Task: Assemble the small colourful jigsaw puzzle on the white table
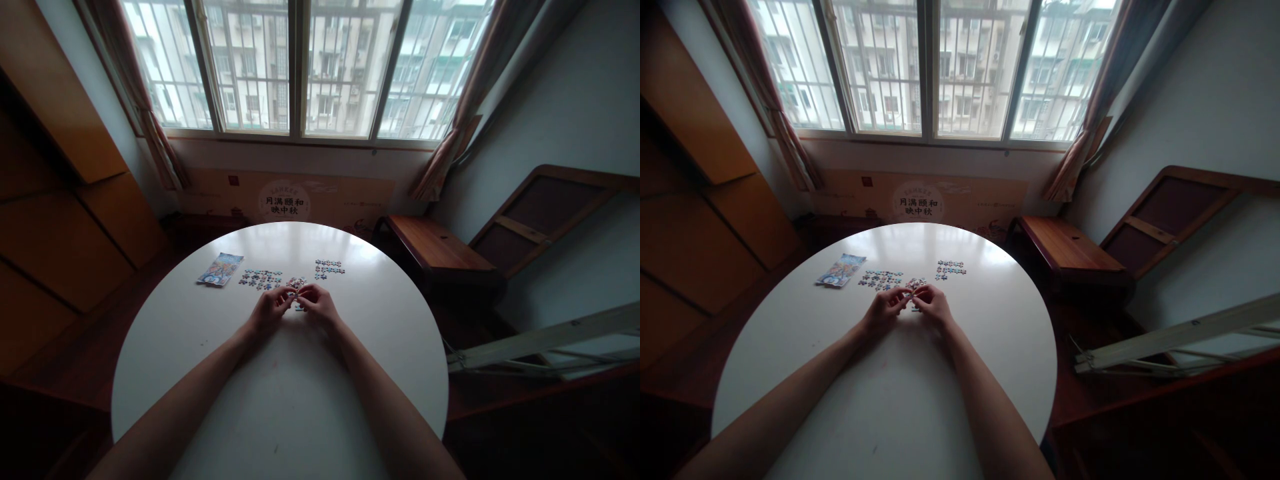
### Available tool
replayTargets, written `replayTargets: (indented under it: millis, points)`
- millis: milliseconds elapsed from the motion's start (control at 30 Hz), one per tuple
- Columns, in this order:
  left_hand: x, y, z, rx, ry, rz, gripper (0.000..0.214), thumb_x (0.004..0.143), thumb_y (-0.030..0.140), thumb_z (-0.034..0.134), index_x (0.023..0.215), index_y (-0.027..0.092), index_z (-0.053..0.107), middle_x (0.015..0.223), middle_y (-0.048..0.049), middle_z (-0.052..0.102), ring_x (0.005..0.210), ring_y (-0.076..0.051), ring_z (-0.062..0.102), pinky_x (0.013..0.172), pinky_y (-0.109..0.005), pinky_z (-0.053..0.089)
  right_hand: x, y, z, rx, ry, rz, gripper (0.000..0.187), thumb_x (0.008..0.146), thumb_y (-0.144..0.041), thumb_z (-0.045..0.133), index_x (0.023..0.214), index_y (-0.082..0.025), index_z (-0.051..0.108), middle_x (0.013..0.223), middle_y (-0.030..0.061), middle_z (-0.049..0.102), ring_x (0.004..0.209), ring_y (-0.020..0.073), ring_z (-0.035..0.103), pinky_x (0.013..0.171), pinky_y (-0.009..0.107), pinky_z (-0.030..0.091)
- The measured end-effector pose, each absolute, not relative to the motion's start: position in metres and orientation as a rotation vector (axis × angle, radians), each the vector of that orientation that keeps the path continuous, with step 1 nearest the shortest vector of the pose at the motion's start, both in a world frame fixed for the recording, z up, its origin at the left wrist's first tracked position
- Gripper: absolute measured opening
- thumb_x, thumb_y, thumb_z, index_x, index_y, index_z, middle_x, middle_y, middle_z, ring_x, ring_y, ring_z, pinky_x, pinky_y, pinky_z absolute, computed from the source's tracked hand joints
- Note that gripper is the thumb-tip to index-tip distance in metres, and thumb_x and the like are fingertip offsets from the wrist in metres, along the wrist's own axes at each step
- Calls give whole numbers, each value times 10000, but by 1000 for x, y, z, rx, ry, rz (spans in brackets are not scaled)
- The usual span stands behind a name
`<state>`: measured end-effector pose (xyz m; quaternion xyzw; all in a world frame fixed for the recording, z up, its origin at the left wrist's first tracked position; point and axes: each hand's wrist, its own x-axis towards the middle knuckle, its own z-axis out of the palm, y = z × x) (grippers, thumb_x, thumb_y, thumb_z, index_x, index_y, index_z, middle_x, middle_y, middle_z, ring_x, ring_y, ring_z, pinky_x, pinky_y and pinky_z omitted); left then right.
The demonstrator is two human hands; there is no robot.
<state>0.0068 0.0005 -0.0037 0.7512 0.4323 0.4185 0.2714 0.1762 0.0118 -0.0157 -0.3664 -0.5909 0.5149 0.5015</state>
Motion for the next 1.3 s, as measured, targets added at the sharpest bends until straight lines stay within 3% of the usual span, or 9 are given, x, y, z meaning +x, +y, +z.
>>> replayTargets:
  millis: [1300]
  points:
    - [7,2,-5,2031,1161,1118,275,823,334,547,989,137,643,587,10,601,482,-81,530,491,-172,430,178,9,-9,-888,-1452,1253,267,648,-350,694,799,-163,578,655,-1,640,565,113,589,514,227,471]
